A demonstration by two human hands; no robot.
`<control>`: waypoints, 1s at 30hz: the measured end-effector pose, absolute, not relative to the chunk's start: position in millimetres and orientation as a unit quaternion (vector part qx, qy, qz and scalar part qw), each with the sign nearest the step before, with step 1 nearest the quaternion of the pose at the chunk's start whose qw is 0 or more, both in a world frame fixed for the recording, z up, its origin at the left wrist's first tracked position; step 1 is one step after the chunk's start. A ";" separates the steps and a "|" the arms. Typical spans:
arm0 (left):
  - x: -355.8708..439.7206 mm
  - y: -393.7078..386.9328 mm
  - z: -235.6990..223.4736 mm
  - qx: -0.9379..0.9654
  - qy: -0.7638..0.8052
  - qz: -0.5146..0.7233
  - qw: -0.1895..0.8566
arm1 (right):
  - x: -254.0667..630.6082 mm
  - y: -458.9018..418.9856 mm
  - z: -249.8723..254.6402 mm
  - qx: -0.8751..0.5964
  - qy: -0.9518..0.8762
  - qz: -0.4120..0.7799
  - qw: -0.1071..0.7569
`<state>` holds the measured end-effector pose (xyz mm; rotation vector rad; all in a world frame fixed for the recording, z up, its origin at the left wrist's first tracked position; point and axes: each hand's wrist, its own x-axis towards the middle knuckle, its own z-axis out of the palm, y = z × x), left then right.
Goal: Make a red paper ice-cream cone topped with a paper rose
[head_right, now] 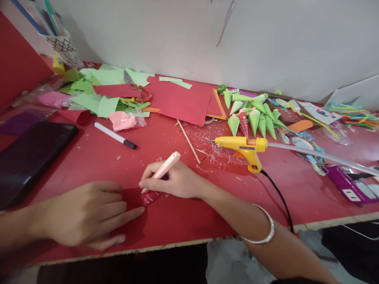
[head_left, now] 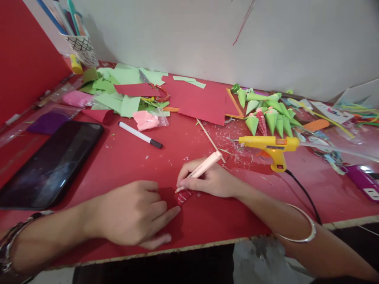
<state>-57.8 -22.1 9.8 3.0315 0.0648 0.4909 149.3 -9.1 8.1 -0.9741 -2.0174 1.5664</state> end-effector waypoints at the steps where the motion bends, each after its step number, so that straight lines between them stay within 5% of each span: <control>1: -58.0 -21.5 10.3 0.985 0.013 0.167 0.032 | 149.6 -9.4 7.8 -0.353 -0.720 0.562 0.201; 10: -58.7 -21.2 11.1 0.982 0.002 0.184 0.033 | 149.5 -8.2 9.8 -0.335 -0.735 0.533 0.251; 19: -54.9 -24.1 11.1 0.980 0.072 0.165 -0.089 | 156.6 -8.0 15.7 -0.433 -0.690 0.363 0.452; 30: -55.3 -21.4 0.0 0.970 0.165 0.123 -0.132 | 155.4 -3.4 8.8 -0.438 -0.636 0.440 0.459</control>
